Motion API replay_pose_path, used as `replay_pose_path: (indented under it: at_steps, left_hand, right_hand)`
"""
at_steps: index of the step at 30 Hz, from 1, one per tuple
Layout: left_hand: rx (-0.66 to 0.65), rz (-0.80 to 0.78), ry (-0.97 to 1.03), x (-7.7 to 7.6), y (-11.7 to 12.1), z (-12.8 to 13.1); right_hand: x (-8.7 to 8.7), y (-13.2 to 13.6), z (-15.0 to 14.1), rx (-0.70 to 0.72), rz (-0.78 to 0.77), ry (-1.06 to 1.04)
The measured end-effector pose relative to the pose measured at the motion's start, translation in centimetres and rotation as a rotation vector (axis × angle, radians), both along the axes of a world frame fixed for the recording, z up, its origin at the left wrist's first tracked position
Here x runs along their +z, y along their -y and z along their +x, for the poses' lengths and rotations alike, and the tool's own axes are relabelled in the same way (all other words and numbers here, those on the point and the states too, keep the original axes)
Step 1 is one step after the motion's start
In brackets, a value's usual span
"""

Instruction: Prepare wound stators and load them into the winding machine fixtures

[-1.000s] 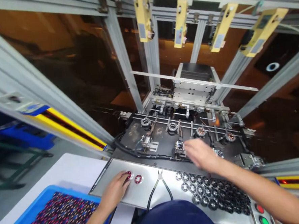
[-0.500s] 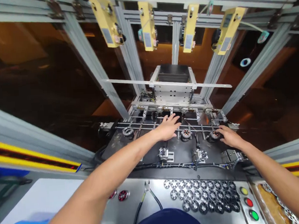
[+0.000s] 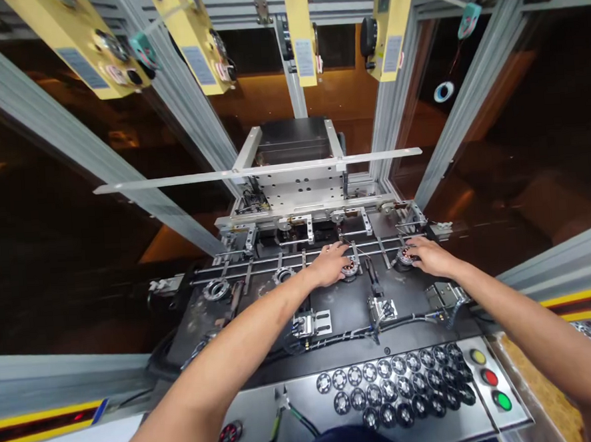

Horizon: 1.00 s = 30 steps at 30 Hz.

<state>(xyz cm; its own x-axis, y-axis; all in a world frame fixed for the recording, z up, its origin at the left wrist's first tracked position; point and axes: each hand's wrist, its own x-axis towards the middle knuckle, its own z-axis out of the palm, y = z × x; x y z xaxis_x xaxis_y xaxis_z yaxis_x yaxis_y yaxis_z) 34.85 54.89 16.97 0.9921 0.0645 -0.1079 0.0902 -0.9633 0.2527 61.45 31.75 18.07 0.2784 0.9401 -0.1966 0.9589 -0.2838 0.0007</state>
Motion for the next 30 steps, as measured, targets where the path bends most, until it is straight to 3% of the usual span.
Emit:
replay_pose_path:
  at_steps: [10, 16, 19, 22, 25, 30]
  left_hand:
    - [0.003, -0.057, 0.006, -0.8, -0.2, 0.5]
    - [0.028, -0.141, 0.158, 1.0, 0.2, -0.5]
    - [0.054, -0.181, 0.263, 3.3, 1.3, -3.4]
    - [0.058, -0.228, 0.377, 5.9, 3.0, -7.8]
    - [0.045, -0.269, 0.641, 8.0, 4.8, -12.7]
    - [0.152, -0.219, 0.980, 9.6, 6.9, -19.1]
  right_hand:
    - [0.1, -0.1, -0.1, -0.020, 0.003, -0.015]
    - [0.6, -0.2, 0.4, 0.000, 0.020, -0.055]
    - [0.5, -0.4, 0.9, 0.024, 0.022, -0.086]
    - [0.3, -0.5, 1.4, 0.040, 0.021, -0.103]
    - [0.1, -0.4, 2.0, 0.048, 0.024, -0.111]
    - [0.2, -0.6, 2.6, 0.071, 0.043, -0.113]
